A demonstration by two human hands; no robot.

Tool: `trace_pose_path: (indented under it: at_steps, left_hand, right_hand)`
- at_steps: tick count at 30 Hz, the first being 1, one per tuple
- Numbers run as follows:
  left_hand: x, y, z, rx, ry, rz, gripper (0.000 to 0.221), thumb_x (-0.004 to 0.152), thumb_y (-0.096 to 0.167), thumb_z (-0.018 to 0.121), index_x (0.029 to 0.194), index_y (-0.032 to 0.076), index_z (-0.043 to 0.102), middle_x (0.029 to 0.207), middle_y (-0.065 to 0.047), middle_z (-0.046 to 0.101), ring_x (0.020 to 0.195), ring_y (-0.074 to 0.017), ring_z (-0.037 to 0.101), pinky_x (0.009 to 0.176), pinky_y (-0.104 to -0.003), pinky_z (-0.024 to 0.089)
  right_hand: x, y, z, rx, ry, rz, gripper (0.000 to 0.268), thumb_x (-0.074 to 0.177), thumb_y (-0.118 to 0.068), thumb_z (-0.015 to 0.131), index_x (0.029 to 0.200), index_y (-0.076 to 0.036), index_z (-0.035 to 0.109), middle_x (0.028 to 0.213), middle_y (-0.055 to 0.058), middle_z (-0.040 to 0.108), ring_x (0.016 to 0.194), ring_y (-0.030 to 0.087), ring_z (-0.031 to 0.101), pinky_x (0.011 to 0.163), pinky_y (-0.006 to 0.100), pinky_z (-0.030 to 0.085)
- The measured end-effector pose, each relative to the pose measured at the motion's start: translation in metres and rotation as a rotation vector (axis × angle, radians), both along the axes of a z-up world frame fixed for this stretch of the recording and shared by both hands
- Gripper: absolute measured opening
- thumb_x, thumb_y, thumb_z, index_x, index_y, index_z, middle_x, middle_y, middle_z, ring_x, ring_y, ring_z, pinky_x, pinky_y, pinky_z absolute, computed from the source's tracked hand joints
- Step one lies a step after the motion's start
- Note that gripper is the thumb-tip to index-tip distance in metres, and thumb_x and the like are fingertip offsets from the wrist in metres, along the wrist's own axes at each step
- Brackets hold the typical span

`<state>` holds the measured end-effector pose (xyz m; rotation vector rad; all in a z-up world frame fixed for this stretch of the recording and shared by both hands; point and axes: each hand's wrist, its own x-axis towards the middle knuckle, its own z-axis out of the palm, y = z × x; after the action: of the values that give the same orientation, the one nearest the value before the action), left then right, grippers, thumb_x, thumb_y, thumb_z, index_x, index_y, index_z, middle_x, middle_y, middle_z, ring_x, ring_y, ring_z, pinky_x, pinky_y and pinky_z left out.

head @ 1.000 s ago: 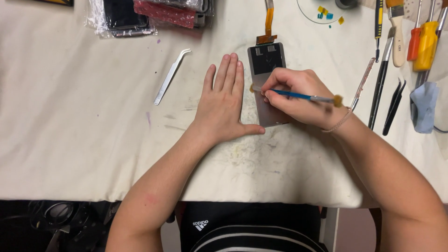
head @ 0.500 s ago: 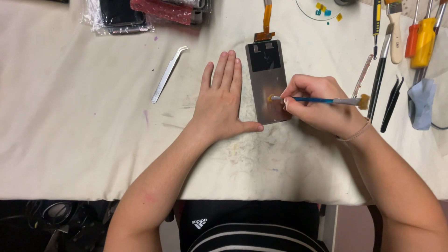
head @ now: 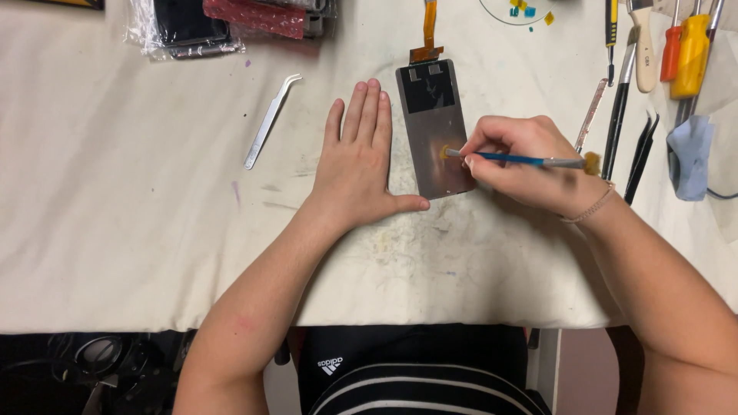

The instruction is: Applying adhesive to a mobile phone screen component and spreading it evenly with a brush.

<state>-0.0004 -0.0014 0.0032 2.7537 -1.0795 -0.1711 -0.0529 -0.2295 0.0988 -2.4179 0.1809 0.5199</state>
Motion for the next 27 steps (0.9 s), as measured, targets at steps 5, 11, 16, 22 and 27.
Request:
trace_pose_path:
  at_steps: [5, 11, 16, 22, 27]
  left_hand:
    - [-0.001, 0.0, -0.001, 0.008, -0.009, 0.005, 0.157, 0.064, 0.106, 0.061, 0.16, -0.01, 0.014, 0.169, -0.027, 0.007, 0.158, -0.037, 0.002, 0.127, -0.056, 0.003]
    - [0.0, 0.0, -0.001, -0.007, -0.009, 0.003, 0.157, 0.065, 0.105, 0.062, 0.16, -0.01, 0.014, 0.169, -0.027, 0.007, 0.158, -0.0368, 0.002, 0.127, -0.055, 0.003]
    - [-0.001, -0.001, -0.002, 0.01, -0.014, -0.003, 0.156, 0.066, 0.106, 0.058, 0.16, -0.009, 0.014, 0.169, -0.027, 0.007, 0.158, -0.0365, 0.002, 0.127, -0.055, 0.003]
    - [-0.001, -0.001, -0.004, 0.003, -0.032, 0.007, 0.156, 0.065, 0.107, 0.058, 0.16, -0.01, 0.014, 0.169, -0.027, 0.008, 0.158, -0.0368, 0.003, 0.127, -0.056, 0.004]
    - [-0.001, 0.0, -0.005, 0.024, -0.036, -0.006, 0.154, 0.068, 0.107, 0.051, 0.16, -0.009, 0.012, 0.169, -0.027, 0.005, 0.158, -0.0375, 0.001, 0.127, -0.056, 0.002]
  right_hand:
    - [0.0, -0.004, 0.002, 0.031, 0.064, 0.024, 0.012, 0.082, -0.011, 0.063, 0.078, -0.011, 0.074, 0.066, -0.001, 0.067, 0.062, 0.009, 0.054, 0.059, 0.026, 0.042]
    - [0.014, -0.01, -0.01, 0.192, -0.036, -0.102, 0.007, 0.089, -0.006, 0.062, 0.087, -0.008, 0.068, 0.08, 0.006, 0.075, 0.075, 0.011, 0.07, 0.069, 0.023, 0.052]
    - [0.023, -0.018, -0.022, 0.008, -0.203, -0.081, 0.009, 0.09, -0.015, 0.062, 0.092, -0.015, 0.071, 0.076, -0.003, 0.068, 0.07, 0.009, 0.057, 0.067, 0.026, 0.044]
    - [0.029, -0.013, -0.012, 0.182, 0.062, -0.148, 0.008, 0.078, -0.002, 0.059, 0.074, -0.006, 0.065, 0.066, 0.008, 0.07, 0.06, 0.014, 0.067, 0.059, 0.024, 0.048]
    - [0.052, -0.021, -0.037, 0.22, -0.304, -0.13, 0.01, 0.093, -0.001, 0.058, 0.088, -0.008, 0.064, 0.082, 0.005, 0.075, 0.07, 0.01, 0.071, 0.067, 0.022, 0.052]
